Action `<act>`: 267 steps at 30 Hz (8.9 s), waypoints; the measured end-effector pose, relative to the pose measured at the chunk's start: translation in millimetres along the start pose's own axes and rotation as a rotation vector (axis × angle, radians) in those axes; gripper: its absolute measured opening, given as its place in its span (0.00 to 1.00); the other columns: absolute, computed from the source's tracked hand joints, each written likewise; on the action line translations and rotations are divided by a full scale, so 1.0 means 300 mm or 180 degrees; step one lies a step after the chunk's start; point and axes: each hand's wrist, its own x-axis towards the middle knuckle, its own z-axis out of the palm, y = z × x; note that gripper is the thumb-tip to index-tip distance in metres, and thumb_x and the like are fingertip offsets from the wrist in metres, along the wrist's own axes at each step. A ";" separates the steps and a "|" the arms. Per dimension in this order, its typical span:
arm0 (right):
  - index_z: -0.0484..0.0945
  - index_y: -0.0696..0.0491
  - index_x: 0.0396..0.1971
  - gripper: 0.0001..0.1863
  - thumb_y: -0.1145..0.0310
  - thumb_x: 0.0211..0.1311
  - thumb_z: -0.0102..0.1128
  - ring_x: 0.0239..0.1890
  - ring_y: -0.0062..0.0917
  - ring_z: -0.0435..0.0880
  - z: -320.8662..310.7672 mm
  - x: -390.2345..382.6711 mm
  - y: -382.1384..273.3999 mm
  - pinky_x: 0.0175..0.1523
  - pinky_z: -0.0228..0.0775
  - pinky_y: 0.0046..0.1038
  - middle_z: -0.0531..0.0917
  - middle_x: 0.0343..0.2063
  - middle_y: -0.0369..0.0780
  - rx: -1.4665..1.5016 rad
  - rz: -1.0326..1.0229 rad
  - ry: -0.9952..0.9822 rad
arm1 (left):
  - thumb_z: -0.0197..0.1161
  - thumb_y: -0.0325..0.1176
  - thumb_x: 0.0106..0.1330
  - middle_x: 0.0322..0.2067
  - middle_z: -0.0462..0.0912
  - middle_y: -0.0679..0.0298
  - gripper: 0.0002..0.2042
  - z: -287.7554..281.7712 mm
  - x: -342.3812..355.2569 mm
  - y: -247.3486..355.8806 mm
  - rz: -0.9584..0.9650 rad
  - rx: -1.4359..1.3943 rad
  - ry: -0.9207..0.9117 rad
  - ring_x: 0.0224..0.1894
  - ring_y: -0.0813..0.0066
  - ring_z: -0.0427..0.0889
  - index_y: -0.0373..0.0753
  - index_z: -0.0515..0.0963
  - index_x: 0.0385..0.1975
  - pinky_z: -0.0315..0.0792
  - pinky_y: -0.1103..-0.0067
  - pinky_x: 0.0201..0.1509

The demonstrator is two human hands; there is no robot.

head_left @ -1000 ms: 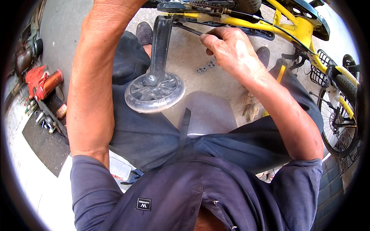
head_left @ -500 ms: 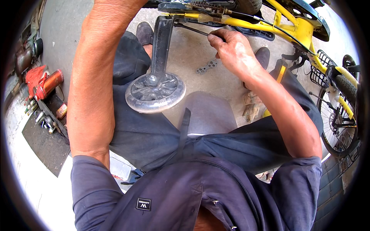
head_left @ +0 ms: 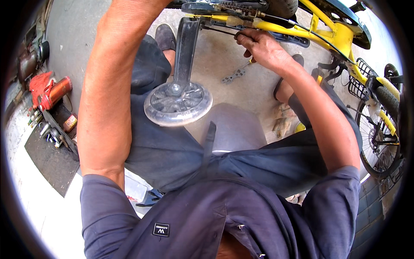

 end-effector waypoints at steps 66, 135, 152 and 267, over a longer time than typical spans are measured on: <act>0.76 0.58 0.54 0.19 0.62 0.69 0.54 0.33 0.17 0.77 -0.030 0.045 0.052 0.42 0.75 0.21 0.82 0.39 0.35 0.1117 -0.0002 -0.0110 | 0.55 0.34 0.66 0.13 0.75 0.62 0.14 0.046 0.011 -0.065 -0.0391 -0.0144 0.0096 0.18 0.80 0.70 0.32 0.79 0.21 0.64 0.76 0.24; 0.83 0.56 0.33 0.11 0.64 0.61 0.59 0.30 0.44 0.83 0.096 -0.123 -0.228 0.37 0.76 0.39 0.84 0.26 0.46 -0.1826 -0.1713 0.1685 | 0.54 0.35 0.64 0.16 0.74 0.50 0.14 0.034 0.026 -0.070 -0.0234 0.0269 0.0034 0.18 0.62 0.73 0.33 0.76 0.20 0.65 0.69 0.26; 0.83 0.57 0.44 0.16 0.63 0.62 0.56 0.33 0.26 0.84 0.013 -0.144 -0.117 0.44 0.75 0.26 0.86 0.32 0.43 0.0388 -0.0593 0.1141 | 0.53 0.36 0.64 0.18 0.76 0.49 0.14 -0.001 0.005 0.007 -0.0002 0.0180 -0.0050 0.21 0.59 0.77 0.34 0.77 0.21 0.67 0.68 0.28; 0.78 0.59 0.45 0.13 0.68 0.66 0.58 0.27 0.17 0.76 0.008 0.004 0.020 0.32 0.70 0.21 0.81 0.32 0.38 0.2578 0.0240 0.0287 | 0.54 0.34 0.66 0.15 0.74 0.56 0.14 0.028 0.015 -0.079 0.0025 0.0095 0.0006 0.18 0.74 0.71 0.32 0.76 0.21 0.65 0.74 0.26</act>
